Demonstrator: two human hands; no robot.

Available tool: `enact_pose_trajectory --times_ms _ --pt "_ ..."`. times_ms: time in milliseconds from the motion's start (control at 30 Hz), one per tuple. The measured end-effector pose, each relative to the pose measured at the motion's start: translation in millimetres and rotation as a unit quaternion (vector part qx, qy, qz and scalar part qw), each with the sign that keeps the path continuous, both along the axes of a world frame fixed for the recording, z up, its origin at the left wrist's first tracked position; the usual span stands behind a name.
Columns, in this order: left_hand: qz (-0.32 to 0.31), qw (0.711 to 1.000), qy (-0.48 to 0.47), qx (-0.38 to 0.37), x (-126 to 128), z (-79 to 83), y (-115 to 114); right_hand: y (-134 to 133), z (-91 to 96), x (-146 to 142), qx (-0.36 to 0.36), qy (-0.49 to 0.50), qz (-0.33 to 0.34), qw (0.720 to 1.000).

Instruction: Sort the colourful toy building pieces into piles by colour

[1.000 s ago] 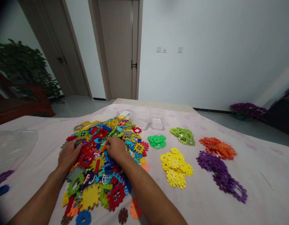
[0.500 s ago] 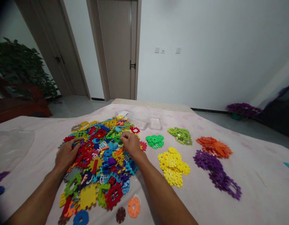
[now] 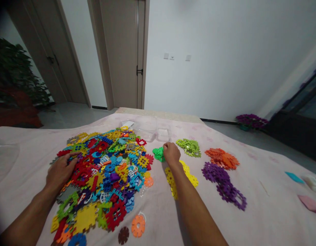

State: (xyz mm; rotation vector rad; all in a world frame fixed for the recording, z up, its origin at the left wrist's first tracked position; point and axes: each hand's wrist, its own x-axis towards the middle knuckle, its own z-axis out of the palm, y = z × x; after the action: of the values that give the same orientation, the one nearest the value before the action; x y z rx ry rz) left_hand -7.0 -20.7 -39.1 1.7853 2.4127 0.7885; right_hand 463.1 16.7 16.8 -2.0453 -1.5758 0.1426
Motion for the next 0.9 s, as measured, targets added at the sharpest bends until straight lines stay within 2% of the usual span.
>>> enact_pose_trajectory --times_ms 67,133,233,300,400,533,767,900 --pt "-0.002 1.0 -0.002 0.004 0 0.2 0 1 3.4 -20 0.011 0.001 0.03 0.999" --pt "-0.009 1.0 -0.008 0.013 0 0.6 0 0 6.5 -52 0.026 0.008 0.109 0.994" --pt "-0.01 1.0 -0.011 0.02 1 1.0 0 -3 8.4 -108 0.031 -0.01 0.277 0.96" --pt "-0.006 1.0 -0.009 0.021 1 0.6 0 -5 7.7 -143 0.013 -0.045 0.343 0.938" --pt "-0.004 1.0 -0.006 0.022 1 -0.5 0 -1 5.3 -179 -0.005 -0.108 0.349 0.931" --pt "-0.002 1.0 -0.006 0.02 0 -1.3 1 11 4.3 -204 -0.003 -0.197 0.332 0.923" --pt "-0.004 1.0 -0.012 0.016 0 -0.3 1 18 7.6 -222 0.021 -0.251 0.373 0.893" --pt "-0.003 1.0 -0.012 0.015 1 0.9 0 14 3.8 -220 0.031 -0.254 0.378 0.89"
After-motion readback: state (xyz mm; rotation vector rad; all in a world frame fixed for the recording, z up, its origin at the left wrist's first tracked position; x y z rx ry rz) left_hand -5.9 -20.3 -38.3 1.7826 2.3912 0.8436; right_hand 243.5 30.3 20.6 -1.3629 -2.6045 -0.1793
